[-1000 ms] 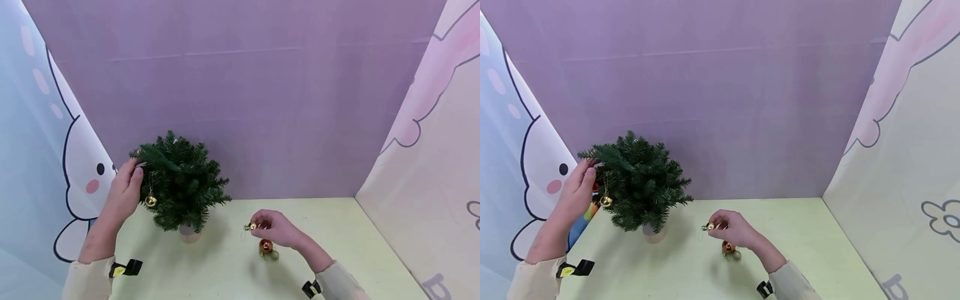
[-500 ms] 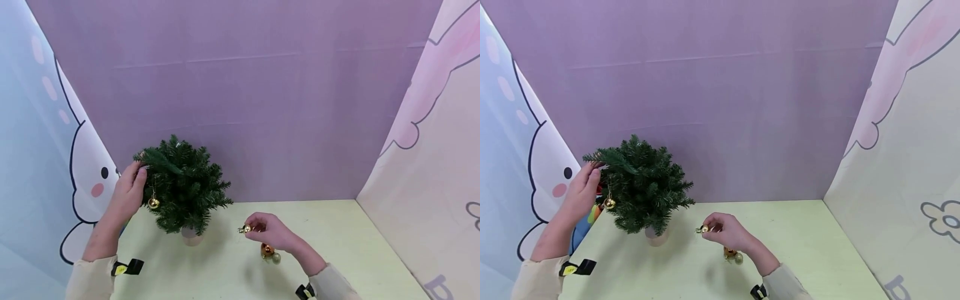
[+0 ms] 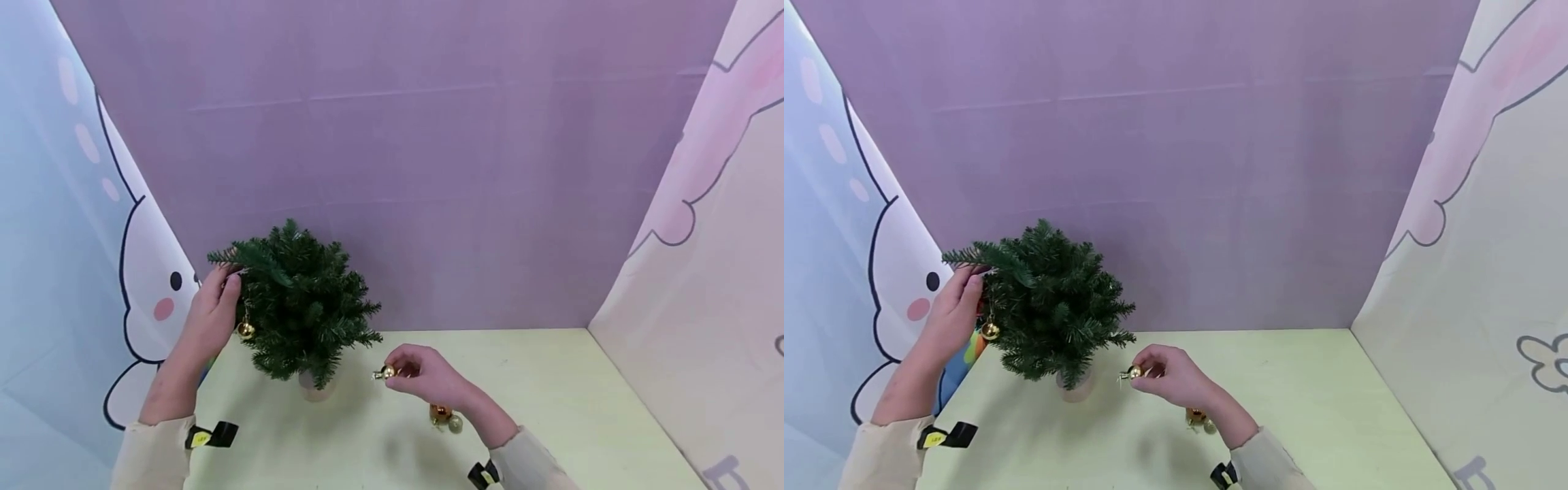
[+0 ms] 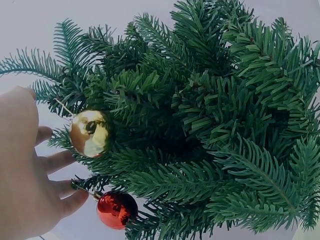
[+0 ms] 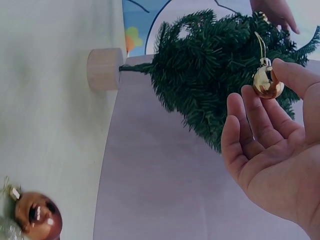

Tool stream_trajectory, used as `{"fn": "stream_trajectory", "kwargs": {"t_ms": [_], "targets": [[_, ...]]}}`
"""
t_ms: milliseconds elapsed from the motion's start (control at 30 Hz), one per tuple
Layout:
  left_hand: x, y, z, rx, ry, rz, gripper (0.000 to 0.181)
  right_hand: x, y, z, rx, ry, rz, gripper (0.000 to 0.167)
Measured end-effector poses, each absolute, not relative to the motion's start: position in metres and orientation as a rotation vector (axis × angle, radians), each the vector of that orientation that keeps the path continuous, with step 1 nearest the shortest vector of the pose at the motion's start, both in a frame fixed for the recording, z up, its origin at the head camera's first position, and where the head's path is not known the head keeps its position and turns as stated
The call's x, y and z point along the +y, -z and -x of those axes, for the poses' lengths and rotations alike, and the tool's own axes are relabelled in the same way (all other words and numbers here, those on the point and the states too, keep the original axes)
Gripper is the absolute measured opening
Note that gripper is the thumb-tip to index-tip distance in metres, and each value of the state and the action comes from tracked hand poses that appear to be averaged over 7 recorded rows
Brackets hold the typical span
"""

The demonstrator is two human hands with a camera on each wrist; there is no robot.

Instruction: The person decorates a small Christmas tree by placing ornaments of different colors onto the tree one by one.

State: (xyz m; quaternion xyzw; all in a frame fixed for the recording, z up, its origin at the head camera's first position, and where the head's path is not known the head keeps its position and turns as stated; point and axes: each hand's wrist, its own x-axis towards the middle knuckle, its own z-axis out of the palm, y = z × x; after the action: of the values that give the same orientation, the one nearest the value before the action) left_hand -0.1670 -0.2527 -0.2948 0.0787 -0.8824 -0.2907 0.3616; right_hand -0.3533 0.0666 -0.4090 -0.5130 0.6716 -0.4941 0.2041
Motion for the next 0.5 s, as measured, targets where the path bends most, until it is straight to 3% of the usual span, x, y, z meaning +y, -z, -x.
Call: {"fn": "stream_trajectory", "kwargs": {"t_ms": [500], "targets": [[-0.253,0.296,0.170,-2.239,0.793,-0.186,0.045,0.043,0.389,0.333,1.817,1.382,1.458,0.018]]}}
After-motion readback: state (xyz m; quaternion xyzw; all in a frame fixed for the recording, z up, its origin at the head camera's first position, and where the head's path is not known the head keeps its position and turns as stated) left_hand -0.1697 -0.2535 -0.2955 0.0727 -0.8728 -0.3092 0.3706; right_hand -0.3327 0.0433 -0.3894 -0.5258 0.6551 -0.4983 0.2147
